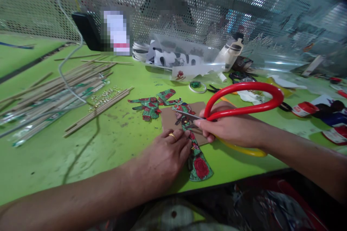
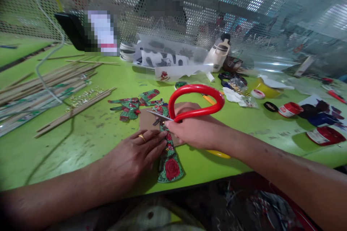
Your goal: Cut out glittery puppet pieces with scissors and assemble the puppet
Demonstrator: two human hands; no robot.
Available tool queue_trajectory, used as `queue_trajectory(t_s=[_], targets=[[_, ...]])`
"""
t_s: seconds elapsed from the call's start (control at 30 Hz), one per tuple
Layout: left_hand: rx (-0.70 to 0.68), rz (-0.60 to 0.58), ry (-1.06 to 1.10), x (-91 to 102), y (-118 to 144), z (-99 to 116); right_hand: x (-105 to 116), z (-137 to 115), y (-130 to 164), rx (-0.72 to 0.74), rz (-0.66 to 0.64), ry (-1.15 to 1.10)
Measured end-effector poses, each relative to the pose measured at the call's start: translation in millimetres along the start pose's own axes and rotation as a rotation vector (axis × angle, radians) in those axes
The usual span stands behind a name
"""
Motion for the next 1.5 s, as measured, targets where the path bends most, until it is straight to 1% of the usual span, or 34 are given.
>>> queue_trajectory(t_s=[0.13,0.3,0.47,0.7,0.87,1.0,1.2,1.5], targets=[[-0.001,-0.007,0.004,-2.0,0.1,-0.4,-0.5,1.0,-0.5,0.0,-0.018,0.002],[-0.005,0.001,-0.013,-0.1,0.1,0.5,-1.2,-0.8,-1.1,0.02,-0.034,0.004],[-0.004,0.015,-0.013,2.3,-0.5,1.0,-1.5,-2.9,-0.3,0.011,-0.018,-0.022],[-0.008,0.012,-0.018,0.8,0.1,0.6,-1.6,-4.6,3.3,-0.02,-0.001,0.028],[-0.006,0.018,-0.019,0.8,-0.4,0.8,-2.5,-5.4,4.7,-0.012,-0.028,0.045],[-0.008,0.027,-0.011,1.5,-1.1,0.8,-1.5,-3.7,2.7,-0.002,-0.007,0.03],[-0.014,0.007,-0.003,2.2,-1.5,1.2,0.0,-3.4,1.8,0.009,0.043,0.068],[-0.007,0.021,-0.006,2.0,-2.6,1.1,-2.2,-4.1,2.6,-0.018,-0.008,0.035]])
Point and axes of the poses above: each hand's wrist, its own y-axis away from the middle knuckle, its own x-axis out of the back of the hand, z = x × y, the point moved 3 cm from there along -y, towards the middle knuckle, and after that the axes turned 7 degrees about -y, right-handed, at the moved point
